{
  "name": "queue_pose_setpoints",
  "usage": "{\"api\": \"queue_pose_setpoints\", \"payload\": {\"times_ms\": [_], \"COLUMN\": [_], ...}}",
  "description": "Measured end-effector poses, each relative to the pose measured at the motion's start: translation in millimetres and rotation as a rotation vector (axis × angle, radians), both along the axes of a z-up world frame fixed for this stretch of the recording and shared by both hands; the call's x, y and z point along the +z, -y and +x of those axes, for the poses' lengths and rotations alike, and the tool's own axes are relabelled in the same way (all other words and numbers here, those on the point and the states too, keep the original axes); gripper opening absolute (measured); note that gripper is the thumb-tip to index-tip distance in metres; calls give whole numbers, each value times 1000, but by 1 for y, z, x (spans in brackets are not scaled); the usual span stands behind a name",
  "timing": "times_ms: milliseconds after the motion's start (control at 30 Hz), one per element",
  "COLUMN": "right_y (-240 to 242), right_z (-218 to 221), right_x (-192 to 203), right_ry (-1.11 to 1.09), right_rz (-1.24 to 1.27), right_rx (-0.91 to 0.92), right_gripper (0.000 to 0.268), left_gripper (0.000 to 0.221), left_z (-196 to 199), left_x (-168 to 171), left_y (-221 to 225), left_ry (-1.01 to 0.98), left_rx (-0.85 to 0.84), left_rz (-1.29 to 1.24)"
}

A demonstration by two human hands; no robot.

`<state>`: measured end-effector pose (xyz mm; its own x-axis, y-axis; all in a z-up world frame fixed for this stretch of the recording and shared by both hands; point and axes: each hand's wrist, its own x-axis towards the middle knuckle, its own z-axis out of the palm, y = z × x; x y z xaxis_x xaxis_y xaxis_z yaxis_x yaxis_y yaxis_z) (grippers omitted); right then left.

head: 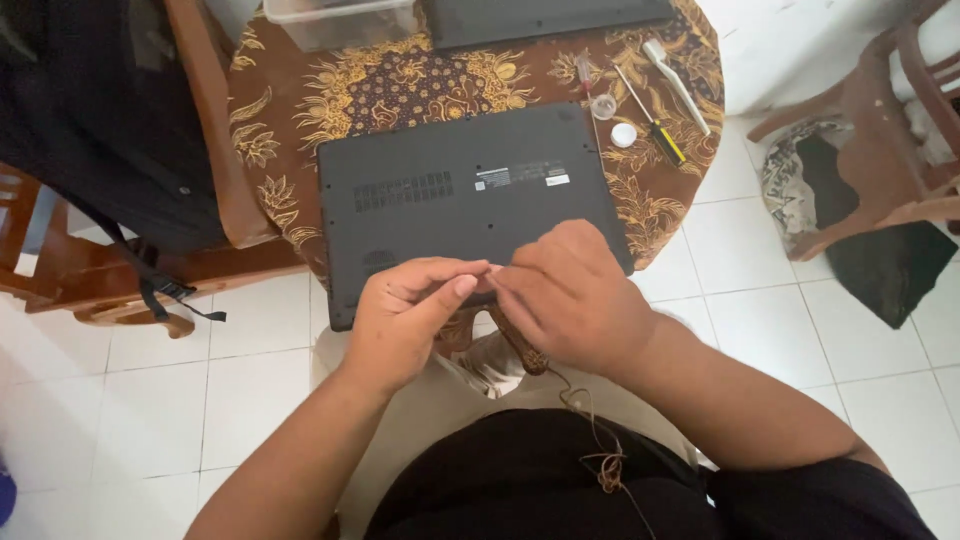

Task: Closing the back cover of a laptop and securing it with screws using a screwdriver

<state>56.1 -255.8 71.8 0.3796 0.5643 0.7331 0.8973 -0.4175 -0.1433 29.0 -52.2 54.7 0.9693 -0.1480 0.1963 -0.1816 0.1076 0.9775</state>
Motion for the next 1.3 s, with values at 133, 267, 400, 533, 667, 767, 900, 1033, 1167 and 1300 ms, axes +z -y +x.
{"api": "queue_pose_setpoints", "payload": {"times_ms": [133, 267, 400, 533, 667, 767, 900, 1033, 1167, 1300], "right_y": [-11, -16, -14, -12, -14, -14, 8, 57, 99, 116], "right_z": [0, 4, -3, -10, -14, -16, 6, 60, 101, 117], "right_x": [-6, -18, -17, -5, 8, 8, 12, 19, 11, -6], "right_ry": [339, 428, 422, 82, -161, -168, -122, -253, -675, -708], "right_rz": [21, 8, -2, 52, 104, 72, -33, -294, -457, -649], "right_rx": [-187, -221, -194, -43, 107, 128, 114, -508, -1151, -1191], "right_gripper": [6, 8, 9, 13, 16, 17, 24, 33, 46, 58], "left_gripper": [21, 18, 17, 13, 13, 12, 17, 19, 16, 15], "left_z": [-2, -3, -3, 2, 4, 3, 3, 0, 3, 4], "left_x": [-7, -8, -19, -32, -33, -29, -25, -12, -13, -13], "left_y": [7, 12, 16, 14, 11, 9, 3, 2, 1, 2], "left_ry": [-18, -13, -5, 15, 49, 57, 60, -78, -195, -210], "left_rx": [53, 107, 141, 129, 144, 149, 139, 161, 148, 163], "left_rz": [-50, -107, -171, -262, -261, -239, -121, 13, 51, 56]}}
